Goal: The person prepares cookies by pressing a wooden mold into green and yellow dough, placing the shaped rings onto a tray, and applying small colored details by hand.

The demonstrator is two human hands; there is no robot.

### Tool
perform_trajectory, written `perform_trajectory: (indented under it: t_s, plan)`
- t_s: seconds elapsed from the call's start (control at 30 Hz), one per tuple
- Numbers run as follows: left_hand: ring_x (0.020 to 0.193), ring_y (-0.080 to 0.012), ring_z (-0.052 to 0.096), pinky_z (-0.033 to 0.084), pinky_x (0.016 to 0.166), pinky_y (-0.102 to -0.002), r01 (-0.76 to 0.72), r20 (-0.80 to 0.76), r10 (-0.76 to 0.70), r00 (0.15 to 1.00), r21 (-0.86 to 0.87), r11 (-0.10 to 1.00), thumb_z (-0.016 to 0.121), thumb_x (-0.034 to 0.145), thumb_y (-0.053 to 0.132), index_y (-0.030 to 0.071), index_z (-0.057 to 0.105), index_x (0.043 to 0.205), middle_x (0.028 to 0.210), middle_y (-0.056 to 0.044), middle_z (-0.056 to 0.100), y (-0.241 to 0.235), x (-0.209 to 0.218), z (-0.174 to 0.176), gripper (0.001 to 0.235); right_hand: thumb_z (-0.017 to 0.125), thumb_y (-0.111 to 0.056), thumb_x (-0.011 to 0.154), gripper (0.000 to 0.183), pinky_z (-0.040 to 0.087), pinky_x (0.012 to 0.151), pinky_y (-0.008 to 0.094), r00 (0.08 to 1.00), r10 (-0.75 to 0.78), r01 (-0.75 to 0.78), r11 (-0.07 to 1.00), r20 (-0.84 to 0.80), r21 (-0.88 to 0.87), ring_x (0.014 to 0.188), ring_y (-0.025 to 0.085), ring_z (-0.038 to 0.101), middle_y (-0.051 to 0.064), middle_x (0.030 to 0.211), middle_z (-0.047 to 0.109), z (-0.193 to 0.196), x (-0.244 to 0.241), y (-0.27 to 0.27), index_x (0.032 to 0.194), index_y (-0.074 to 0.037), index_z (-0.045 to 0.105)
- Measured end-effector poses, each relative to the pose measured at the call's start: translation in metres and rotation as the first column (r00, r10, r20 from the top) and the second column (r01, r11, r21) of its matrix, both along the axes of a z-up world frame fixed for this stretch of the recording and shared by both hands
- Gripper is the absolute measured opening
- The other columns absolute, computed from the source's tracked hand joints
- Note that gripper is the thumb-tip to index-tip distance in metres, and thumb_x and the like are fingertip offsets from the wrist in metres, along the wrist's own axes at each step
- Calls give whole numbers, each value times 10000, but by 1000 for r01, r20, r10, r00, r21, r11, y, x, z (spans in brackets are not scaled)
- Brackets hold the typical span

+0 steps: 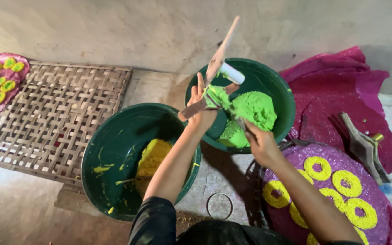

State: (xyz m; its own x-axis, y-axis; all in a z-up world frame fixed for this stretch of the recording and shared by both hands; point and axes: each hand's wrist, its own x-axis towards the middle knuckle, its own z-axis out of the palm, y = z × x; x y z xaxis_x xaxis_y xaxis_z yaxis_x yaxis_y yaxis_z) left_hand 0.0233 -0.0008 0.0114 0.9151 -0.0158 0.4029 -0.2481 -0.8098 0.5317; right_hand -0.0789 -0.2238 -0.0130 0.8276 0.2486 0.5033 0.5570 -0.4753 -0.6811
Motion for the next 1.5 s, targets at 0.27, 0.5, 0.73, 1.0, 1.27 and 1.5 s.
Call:
perform_trajectory:
  t_s: [0.27,0.5,0.73,1.0,1.27,1.5]
  plan:
    - [1060,-306,649,565,841,-372,129,183,-179,967,259,957,759,864,407,304,417,1527,1379,-201,561,30,-2,-5,753,578,-414,988,383,548,679,388,773,-327,-42,828,-543,-559,731,248,724,140,859,787,100,19,-49,1336,-309,699]
    - [1241,-336,596,526,996,-408,369,85,-391,916,199,908,781,845,356,131,555,1395,1486,-125,565,4,-23,-32,636,567,-276,971,241,560,659,447,965,-148,-147,373,-215,-916,784,288,725,68,837,708,141,35,6,1152,-296,725]
    - [1166,-232,703,544,1000,-360,306,-353,-358,865,-195,932,758,878,381,160,643,1365,1290,-80,725,25,-52,-14,547,570,-185,882,155,582,566,403,935,274,98,409,224,-907,707,252,714,55,868,659,145,1,12,987,-109,655]
    - [1157,-251,674,530,1002,-351,384,-162,-419,893,-208,899,767,828,313,93,593,1360,1270,-112,688,28,-46,-13,601,534,-131,923,213,597,551,410,997,70,-57,305,-37,-951,705,261,746,66,927,680,198,-3,12,1109,-118,637]
    - [1139,-277,664,533,947,-370,367,-221,-393,893,-152,918,717,841,291,110,599,1384,1294,-124,666,22,-61,7,585,489,-130,972,228,593,575,431,985,92,-166,253,-148,-953,713,280,750,99,877,701,155,2,31,1167,-87,597]
    - [1155,-290,655,540,933,-385,305,-130,-286,949,153,940,689,862,499,115,547,1436,1298,-99,661,36,-51,30,705,512,-175,923,227,581,548,444,998,-4,-56,369,-61,-928,722,289,741,57,880,678,211,-13,7,1121,-159,621]
